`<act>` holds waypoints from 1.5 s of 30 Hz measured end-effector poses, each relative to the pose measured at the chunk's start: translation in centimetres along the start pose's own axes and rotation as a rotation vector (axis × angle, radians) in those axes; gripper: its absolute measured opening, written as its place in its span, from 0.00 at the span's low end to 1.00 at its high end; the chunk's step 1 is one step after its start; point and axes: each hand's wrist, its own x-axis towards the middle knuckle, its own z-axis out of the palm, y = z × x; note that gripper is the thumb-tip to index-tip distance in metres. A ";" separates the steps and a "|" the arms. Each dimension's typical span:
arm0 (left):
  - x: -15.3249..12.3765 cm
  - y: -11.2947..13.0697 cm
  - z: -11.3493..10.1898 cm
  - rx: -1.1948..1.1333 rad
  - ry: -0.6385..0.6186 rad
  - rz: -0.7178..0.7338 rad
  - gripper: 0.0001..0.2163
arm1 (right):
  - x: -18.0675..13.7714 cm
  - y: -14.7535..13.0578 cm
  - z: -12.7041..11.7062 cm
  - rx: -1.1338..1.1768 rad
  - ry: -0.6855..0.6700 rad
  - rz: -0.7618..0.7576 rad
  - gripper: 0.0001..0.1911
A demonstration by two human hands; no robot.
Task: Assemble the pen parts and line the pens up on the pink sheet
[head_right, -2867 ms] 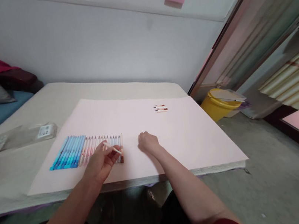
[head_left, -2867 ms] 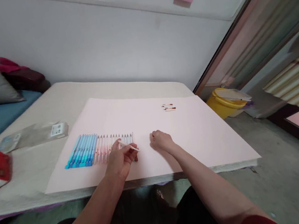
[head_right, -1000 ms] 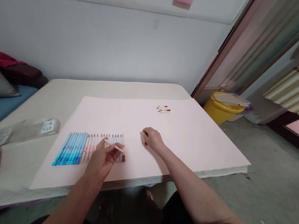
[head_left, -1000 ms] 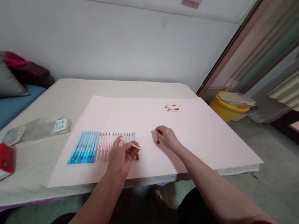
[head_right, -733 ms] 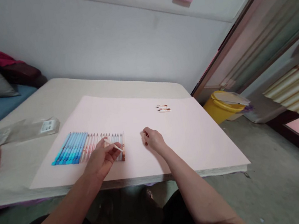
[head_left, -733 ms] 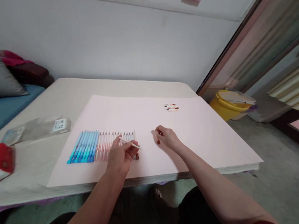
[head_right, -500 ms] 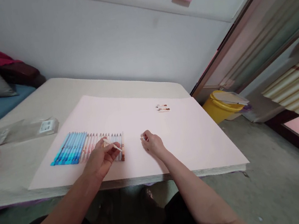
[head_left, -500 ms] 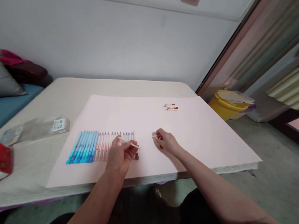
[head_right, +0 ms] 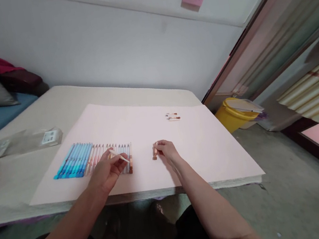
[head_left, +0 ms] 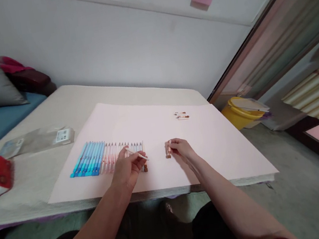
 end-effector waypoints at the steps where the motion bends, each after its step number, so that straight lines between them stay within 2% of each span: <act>1: 0.0 0.0 0.0 0.003 0.002 0.000 0.25 | 0.1 0.0 -0.1 0.047 0.005 0.018 0.09; 9: 0.1 0.0 0.0 -0.018 0.020 -0.023 0.26 | 0.4 -0.7 0.0 0.279 0.017 0.143 0.09; 16: 0.2 -0.1 0.0 0.021 0.012 0.001 0.24 | -0.9 -2.0 0.9 0.590 -0.046 0.279 0.05; 23: 0.5 0.2 -0.3 0.051 -0.036 0.038 0.20 | -1.8 -2.6 2.3 0.690 -0.171 0.209 0.07; 27: 0.7 0.5 -0.3 0.050 -0.042 0.063 0.19 | -2.6 -3.3 3.5 0.627 -0.187 0.170 0.03; 29: 0.8 0.7 -0.3 0.045 -0.038 0.079 0.19 | -3.4 -3.7 4.2 0.562 -0.211 0.142 0.05; 38: 1.8 1.4 -0.8 0.005 -0.023 0.134 0.20 | -7.5 -5.4 7.3 0.028 -0.406 -0.053 0.08; 45: 1.5 1.3 -0.6 0.078 -0.025 0.210 0.23 | -7.7 -5.2 7.7 -0.048 -0.401 -0.089 0.08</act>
